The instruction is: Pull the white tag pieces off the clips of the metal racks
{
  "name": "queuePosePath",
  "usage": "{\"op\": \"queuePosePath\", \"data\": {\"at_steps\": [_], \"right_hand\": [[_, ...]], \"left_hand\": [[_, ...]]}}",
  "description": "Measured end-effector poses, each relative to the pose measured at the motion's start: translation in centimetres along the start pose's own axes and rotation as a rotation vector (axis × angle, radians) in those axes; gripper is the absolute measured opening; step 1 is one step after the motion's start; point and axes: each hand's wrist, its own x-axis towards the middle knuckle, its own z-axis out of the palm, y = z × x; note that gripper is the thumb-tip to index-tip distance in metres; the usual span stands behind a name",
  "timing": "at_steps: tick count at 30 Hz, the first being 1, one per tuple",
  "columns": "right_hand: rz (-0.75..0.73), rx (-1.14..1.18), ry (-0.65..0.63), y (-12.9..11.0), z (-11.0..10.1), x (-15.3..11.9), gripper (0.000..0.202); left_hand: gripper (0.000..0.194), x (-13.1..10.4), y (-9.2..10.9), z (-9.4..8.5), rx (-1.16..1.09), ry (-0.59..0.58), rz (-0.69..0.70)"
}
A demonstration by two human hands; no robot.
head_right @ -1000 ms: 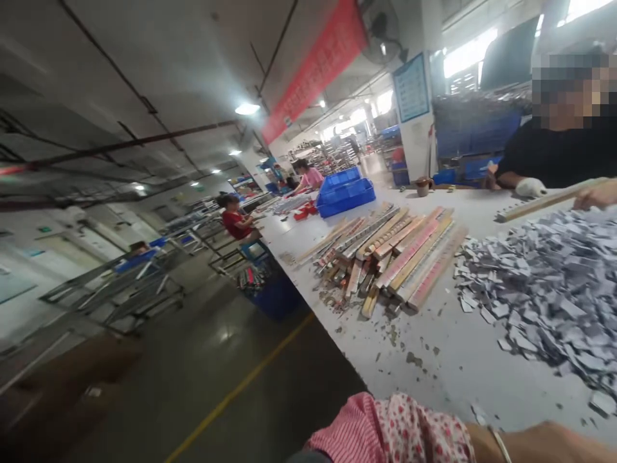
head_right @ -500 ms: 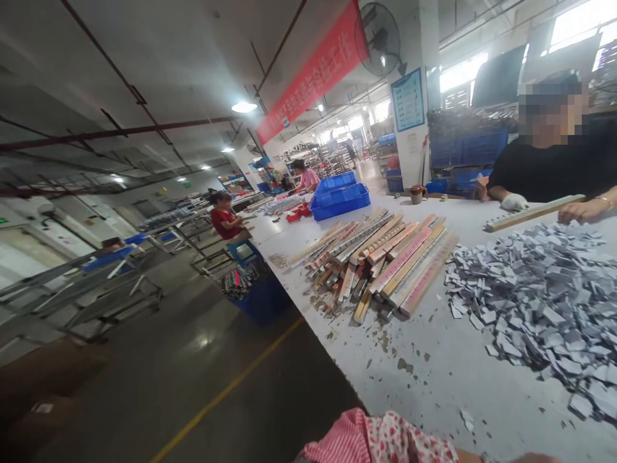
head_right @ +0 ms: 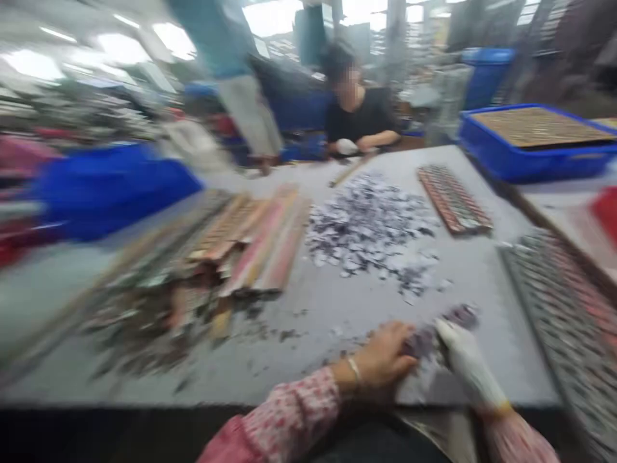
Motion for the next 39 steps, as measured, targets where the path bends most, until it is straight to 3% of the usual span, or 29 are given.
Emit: {"op": "queuePosePath", "data": {"at_steps": [3, 6, 9, 15, 20, 24, 28, 31, 39], "right_hand": [[0.104, -0.197, 0.074, 0.0, -2.3, -2.8, 0.049], [0.064, -0.61, -0.02, -1.5, -2.3, -2.4, 0.048], [0.039, -0.922, -0.075, -3.6, -1.4, -1.8, 0.046], [0.031, -1.016, -0.189, -7.3, -1.0, -1.4, 0.045], [0.031, -1.035, -0.247, -9.4, -0.9, -1.0, 0.042], [0.048, -1.022, -0.25, -9.0, -1.4, -1.3, 0.043], [0.028, -1.014, -0.23, -7.3, -1.7, -1.4, 0.044], [-0.007, -1.01, -0.166, -6.7, -1.4, -1.6, 0.047], [0.063, -1.022, -0.174, -7.6, -0.2, -1.2, 0.043]], "left_hand": [[0.079, -2.9, -1.8, -1.6, -0.052, -0.024, 0.057], [0.078, -4.6, -2.5, -3.0, -0.044, -0.036, 0.061], [0.073, -5.5, -1.5, -3.7, -0.02, -0.036, 0.045], [0.073, -5.9, -0.4, -4.7, -0.081, -0.063, 0.046], [0.051, -3.7, -1.4, -7.7, -0.138, -0.108, 0.078], [0.03, 0.0, -2.2, -9.2, 0.041, 0.076, -0.062], [0.039, 3.4, -3.5, -8.1, 0.151, 0.113, -0.078], [0.039, 4.5, -4.7, -6.7, 0.228, 0.103, -0.098], [0.009, 3.5, -5.9, -6.3, 0.228, 0.137, -0.197]]}}
